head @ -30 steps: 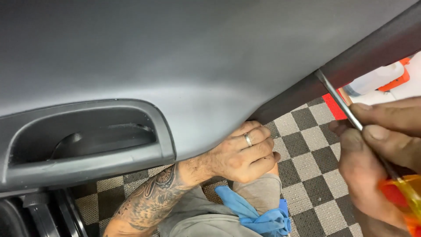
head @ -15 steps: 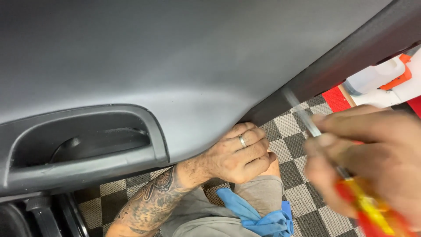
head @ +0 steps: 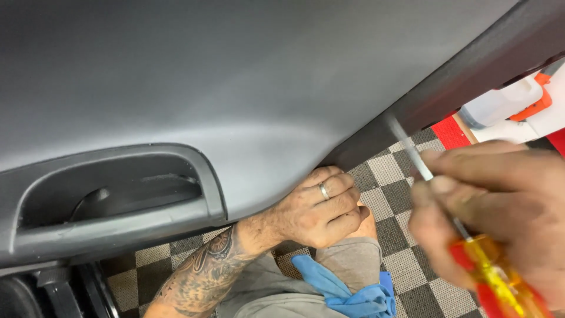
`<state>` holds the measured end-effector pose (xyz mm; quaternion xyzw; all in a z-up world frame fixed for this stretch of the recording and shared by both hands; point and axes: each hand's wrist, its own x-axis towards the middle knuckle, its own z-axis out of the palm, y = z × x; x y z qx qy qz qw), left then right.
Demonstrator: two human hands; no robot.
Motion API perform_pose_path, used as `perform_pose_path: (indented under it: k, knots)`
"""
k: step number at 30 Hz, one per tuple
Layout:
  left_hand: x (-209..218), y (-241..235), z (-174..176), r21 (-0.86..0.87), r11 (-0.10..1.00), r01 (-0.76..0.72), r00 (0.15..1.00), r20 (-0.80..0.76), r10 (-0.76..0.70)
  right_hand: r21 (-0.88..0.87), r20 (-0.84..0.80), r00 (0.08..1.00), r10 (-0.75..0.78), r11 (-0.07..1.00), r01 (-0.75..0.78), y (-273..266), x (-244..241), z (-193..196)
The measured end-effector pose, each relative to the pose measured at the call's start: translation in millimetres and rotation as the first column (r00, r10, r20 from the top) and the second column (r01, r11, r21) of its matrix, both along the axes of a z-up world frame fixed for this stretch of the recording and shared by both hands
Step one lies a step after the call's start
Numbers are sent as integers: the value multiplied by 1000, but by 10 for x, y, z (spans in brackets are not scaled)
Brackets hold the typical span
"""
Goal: The person uses a flathead screwdriver to pry and release the clips holding a car door panel. They work along the seam, then pull the panel away from the door frame to detach it.
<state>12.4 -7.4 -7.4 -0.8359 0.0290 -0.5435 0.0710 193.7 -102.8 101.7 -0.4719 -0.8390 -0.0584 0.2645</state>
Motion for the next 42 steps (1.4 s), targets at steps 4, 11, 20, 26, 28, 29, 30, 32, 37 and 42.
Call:
perform_pose_path:
  k: [4,11,20,26,28,29,30,32,37,42]
  knots:
    - [-11,1,12,18,1000,7,1000,10,-7,-21,-20,999,-32,999,32,-44,63,-129]
    - [-6,-6,-24,2,1000,14,1000,20,-14,-63,-50,975,-215,975,211,-144,-166,14]
    - [-28,-23,14,8,1000,9,999,41,-9,252,33,994,108,961,-113,-70,-419,80]
    - [-120,-24,177,-38,995,88,994,74,-85,-234,-376,861,-343,934,270,-85,-526,125]
    - [-120,-56,140,-66,997,41,996,82,-35,-580,-471,562,-680,719,383,-33,-513,66]
    - [-112,-67,125,-84,996,-3,996,89,11,-731,-445,374,-814,571,373,-10,-503,39]
    - [-100,-70,128,-85,996,-2,996,90,10,-732,-443,374,-815,570,374,-13,-509,52]
    - [-90,-68,143,-115,993,25,987,158,-7,-796,-433,337,-836,530,293,-8,-530,80]
    - [-125,-61,98,-118,992,45,992,123,-30,-806,-447,351,-823,540,242,-22,-488,12]
    - [-115,-69,111,-115,993,39,994,104,-27,-436,-487,626,-609,791,430,-103,-231,-189]
